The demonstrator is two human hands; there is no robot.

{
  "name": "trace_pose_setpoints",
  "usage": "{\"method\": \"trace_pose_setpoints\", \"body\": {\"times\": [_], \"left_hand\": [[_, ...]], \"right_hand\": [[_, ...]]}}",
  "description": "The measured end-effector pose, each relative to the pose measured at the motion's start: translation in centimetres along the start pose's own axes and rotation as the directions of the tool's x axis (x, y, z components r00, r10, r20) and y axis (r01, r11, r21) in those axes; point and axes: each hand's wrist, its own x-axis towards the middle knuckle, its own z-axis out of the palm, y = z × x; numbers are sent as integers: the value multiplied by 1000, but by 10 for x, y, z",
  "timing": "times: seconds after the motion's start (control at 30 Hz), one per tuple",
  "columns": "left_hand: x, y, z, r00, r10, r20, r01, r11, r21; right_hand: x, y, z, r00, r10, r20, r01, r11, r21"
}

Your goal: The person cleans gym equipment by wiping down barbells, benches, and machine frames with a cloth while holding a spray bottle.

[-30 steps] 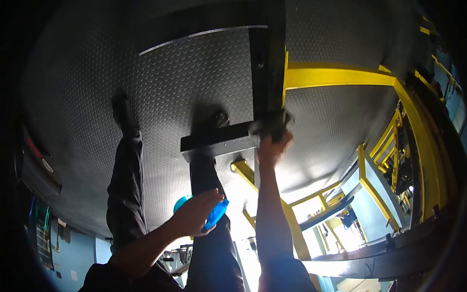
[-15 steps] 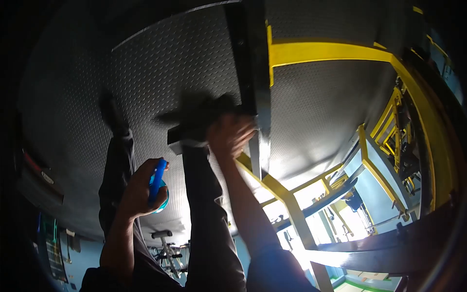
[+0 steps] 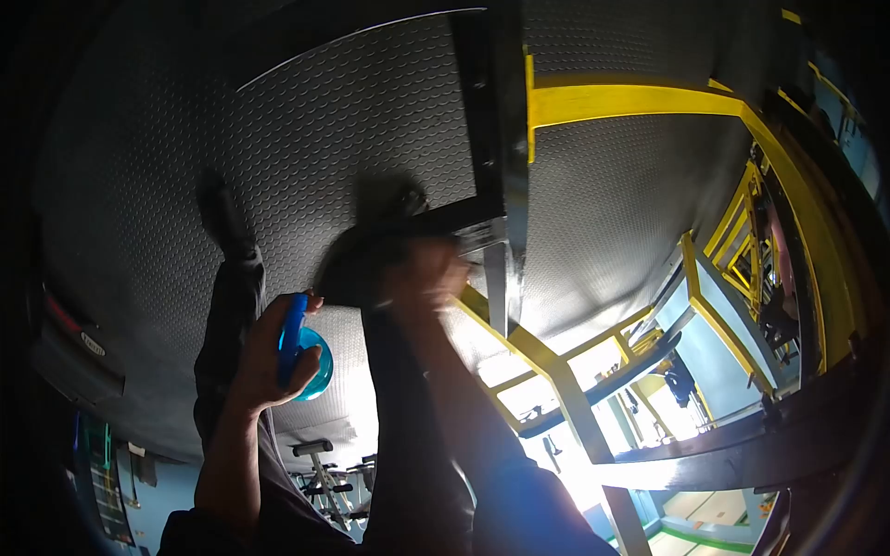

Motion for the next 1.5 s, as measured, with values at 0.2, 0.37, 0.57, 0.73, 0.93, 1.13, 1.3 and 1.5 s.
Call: {"method": "trace_pose_setpoints", "body": {"times": [0.2, 0.37, 0.57, 0.73, 0.93, 1.13, 1.3, 1.5], "left_hand": [[-8, -8, -10, 994, -77, 72, 69, 992, 110], [-6, -14, -29, 1000, -3, 1, 3, 993, 118], [-13, -24, -36, 998, -61, 10, 60, 996, 72], [-17, -21, -17, 997, -59, 45, 52, 989, 140], [-23, -23, 7, 996, -72, 52, 65, 991, 115], [-23, -29, 14, 996, -54, 67, 39, 977, 208], [-26, -36, 22, 996, -63, 69, 47, 976, 213], [-22, -39, 25, 989, -41, 140, 0, 959, 285]], "right_hand": [[39, 36, -26, 704, 574, -418, -544, 815, 202], [-37, -93, 40, 659, 684, -313, -521, 715, 466], [-91, -140, 23, 858, 342, 384, -415, 901, 123], [-36, -19, -63, 826, 329, -458, -252, 942, 223], [25, 117, -50, 941, -179, -288, 136, 977, -165], [-36, 168, -40, 946, 104, -307, -85, 994, 75], [-107, 215, -56, 930, 361, -68, -359, 933, 39], [-154, 245, -62, 875, 485, 0, -428, 772, -471]]}}
